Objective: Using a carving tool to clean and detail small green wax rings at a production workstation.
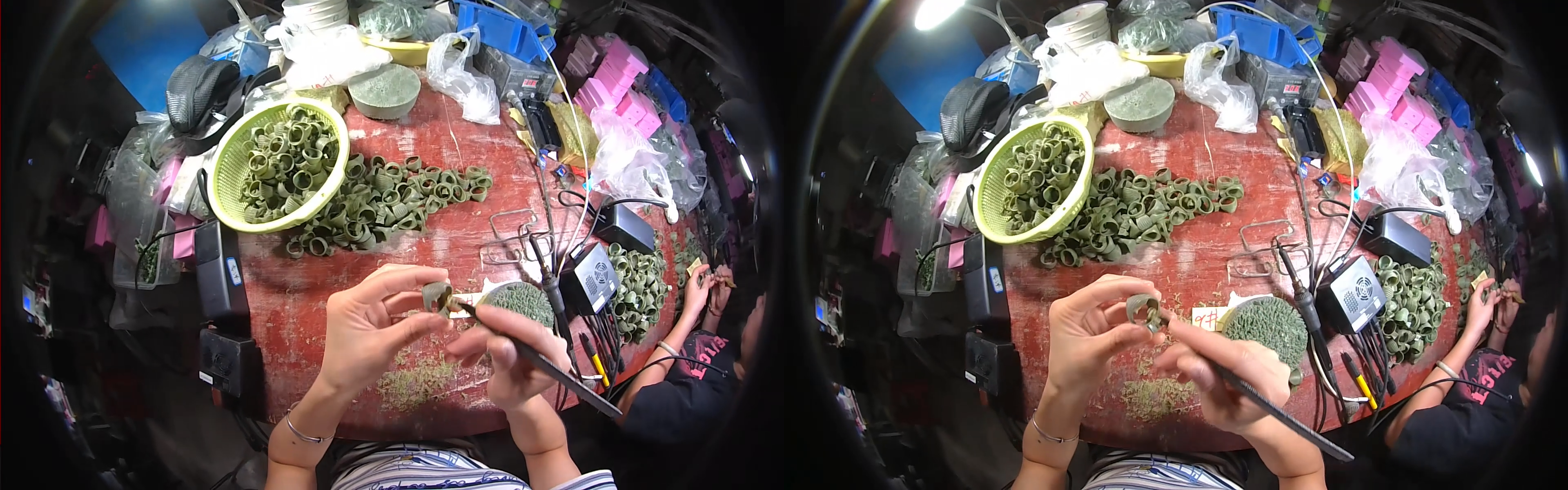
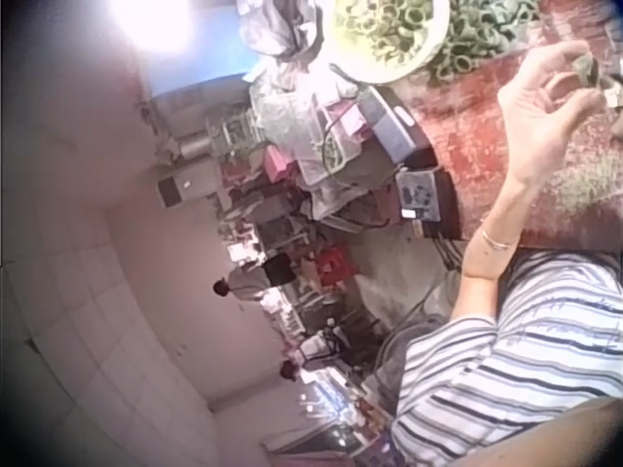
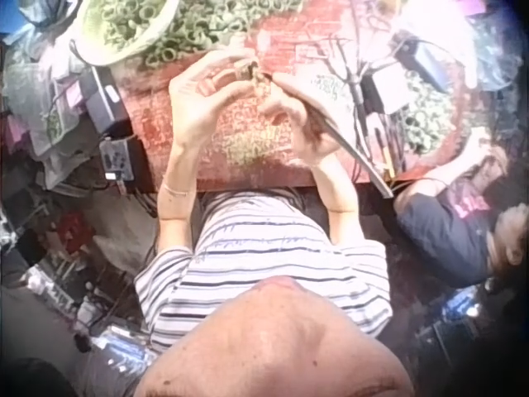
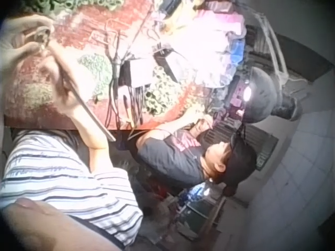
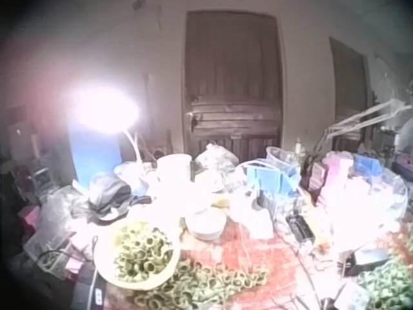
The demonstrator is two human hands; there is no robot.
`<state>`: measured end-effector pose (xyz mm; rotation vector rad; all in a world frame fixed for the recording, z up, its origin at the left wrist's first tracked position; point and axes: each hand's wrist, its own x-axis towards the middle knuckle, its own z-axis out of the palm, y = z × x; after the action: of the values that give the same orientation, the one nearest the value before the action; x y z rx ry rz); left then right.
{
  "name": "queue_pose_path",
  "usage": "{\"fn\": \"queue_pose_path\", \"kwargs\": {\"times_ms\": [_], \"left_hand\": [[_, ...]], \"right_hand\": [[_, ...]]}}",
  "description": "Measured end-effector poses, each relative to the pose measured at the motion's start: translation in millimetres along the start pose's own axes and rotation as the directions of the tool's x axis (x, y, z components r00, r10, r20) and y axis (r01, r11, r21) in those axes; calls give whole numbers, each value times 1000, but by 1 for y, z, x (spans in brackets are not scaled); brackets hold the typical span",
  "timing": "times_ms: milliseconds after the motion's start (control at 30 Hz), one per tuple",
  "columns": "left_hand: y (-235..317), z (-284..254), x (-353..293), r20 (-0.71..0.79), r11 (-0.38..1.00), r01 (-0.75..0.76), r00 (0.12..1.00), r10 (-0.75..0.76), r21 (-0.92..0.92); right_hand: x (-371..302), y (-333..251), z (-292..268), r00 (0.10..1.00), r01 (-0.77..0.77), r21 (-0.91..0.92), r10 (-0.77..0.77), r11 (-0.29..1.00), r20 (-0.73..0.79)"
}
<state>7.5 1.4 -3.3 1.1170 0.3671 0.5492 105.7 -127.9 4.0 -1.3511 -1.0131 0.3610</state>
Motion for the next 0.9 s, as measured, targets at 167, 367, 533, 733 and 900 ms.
{"fn": "queue_pose_path", "kwargs": {"times_ms": [167, 367, 533, 733, 900], "left_hand": [[0, 7, 0, -53, 994, -81, 995, 85, 79], [2, 2, -3, -36, 979, -129, 990, 136, 155], [-2, 3, -2, 2, 964, -146, 989, 149, 222], [-1, 0, -6, 22, 957, -122, 992, 121, 262], [1, -1, -6, 1, 977, -39, 999, 40, 212]], "right_hand": [[-2, 15, -2, 999, 21, 129, -25, 991, 25], [-1, 16, -3, 998, 63, 78, -61, 995, -28], [-8, 19, -7, 991, 58, 45, -52, 997, -126], [-6, 20, -6, 999, -34, 90, 37, 995, -31], [2, 23, -7, 998, 62, 87, -63, 994, 15]]}}
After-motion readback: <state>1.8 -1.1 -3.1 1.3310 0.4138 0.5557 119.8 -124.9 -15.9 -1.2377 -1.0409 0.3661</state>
